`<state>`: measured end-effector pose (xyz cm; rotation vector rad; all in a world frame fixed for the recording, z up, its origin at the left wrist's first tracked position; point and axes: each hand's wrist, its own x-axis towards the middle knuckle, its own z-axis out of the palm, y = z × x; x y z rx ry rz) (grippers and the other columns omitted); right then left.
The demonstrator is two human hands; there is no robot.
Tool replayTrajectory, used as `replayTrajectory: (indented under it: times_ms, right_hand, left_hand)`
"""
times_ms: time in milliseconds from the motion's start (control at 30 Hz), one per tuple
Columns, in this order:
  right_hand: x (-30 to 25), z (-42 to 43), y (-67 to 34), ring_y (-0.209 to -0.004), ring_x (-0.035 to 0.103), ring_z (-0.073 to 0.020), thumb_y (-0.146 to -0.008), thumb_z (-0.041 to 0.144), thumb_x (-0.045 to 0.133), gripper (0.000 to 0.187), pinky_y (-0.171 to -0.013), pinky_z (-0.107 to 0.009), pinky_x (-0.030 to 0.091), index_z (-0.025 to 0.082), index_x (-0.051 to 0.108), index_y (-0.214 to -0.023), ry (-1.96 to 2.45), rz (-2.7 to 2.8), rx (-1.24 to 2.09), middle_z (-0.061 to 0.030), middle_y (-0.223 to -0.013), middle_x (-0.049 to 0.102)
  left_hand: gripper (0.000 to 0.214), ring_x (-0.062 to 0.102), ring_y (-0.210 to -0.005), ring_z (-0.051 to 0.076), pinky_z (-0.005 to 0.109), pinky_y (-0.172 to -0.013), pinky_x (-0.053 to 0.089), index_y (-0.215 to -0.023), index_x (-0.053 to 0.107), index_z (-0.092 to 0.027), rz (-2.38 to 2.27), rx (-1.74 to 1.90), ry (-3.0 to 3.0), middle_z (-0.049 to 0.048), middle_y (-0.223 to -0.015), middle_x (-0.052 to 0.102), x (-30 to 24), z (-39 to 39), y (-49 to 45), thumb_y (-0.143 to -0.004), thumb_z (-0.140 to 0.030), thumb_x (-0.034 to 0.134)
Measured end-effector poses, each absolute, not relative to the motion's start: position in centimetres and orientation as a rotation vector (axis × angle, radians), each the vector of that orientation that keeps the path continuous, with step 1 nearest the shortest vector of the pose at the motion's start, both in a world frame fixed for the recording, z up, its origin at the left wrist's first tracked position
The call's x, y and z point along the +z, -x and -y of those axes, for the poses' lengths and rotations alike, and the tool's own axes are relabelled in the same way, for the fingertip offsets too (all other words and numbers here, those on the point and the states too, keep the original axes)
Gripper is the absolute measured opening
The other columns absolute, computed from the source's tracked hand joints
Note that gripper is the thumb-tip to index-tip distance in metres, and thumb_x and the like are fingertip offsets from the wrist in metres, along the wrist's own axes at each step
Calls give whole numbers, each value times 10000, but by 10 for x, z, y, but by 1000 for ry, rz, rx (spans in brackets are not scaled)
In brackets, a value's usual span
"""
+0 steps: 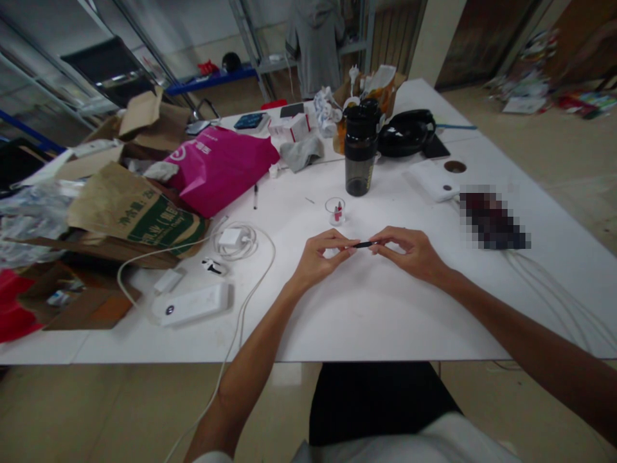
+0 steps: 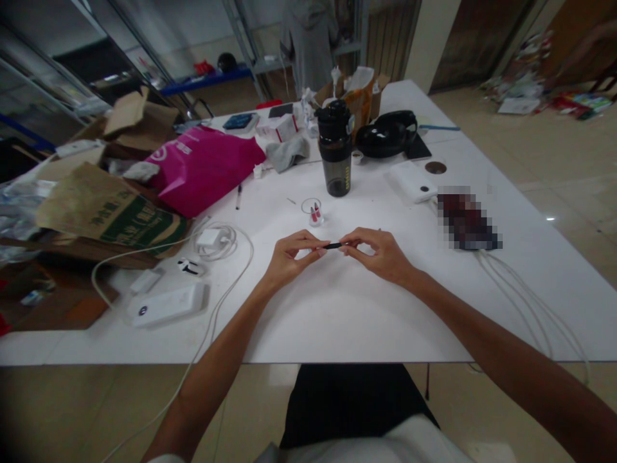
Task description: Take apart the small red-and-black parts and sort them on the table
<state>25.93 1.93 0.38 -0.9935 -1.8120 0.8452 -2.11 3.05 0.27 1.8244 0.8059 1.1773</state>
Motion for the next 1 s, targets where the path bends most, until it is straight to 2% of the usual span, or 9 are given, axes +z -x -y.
replayTrajectory:
  times_ms: [267,533,600,767,867,1000]
  right_hand:
    - [9,-18,-260,-827,827,-243,-1023,694,869,423,-663,-362,572,273,905,-1044,1061,1823,865,-62,-901,889]
    - [13,-17,-258,-691,755,-180,-1121,736,701,594,-560,-308,466,252,813,-796,1103,1893,811,-43,-760,827]
    - [11,-18,-259,-678,749,-178,-1123,739,695,584,-564,-308,483,250,824,-830,1114,1886,812,-38,-746,814]
    - [7,-19,-260,-798,824,-226,-1047,709,831,477,-781,-389,663,267,877,-1220,1026,1819,822,-54,-922,873]
    - [8,-18,-261,-850,831,-241,-1045,657,857,395,-809,-412,662,285,875,-1179,1007,1812,773,-61,-980,883]
    - [9,-18,-261,-823,817,-224,-1108,644,782,391,-763,-385,627,284,854,-972,1057,1828,771,-43,-894,866]
  left_hand:
    - [212,770,-893,202,359,-831,604,-1248,977,-343,-805,1195,-1868,74,-1001,863,3,-29,21,-1045,-398,953]
    - [199,776,-889,207,370,-847,624,-1227,981,-337,-798,1203,-1874,81,-1011,872,5,-26,18,-1035,-386,960]
    - [198,776,-891,209,373,-854,625,-1219,983,-332,-796,1219,-1866,83,-1006,870,6,-26,17,-1034,-398,961]
    - [238,760,-899,205,363,-825,592,-1253,976,-332,-827,1230,-1825,82,-1002,859,9,-26,17,-1048,-448,943]
    - [251,737,-883,199,362,-806,560,-1259,975,-328,-845,1236,-1805,79,-980,850,8,-26,17,-1052,-465,938]
    - [260,737,-891,202,370,-815,557,-1246,978,-328,-837,1227,-1795,81,-989,854,6,-27,17,-1044,-488,946]
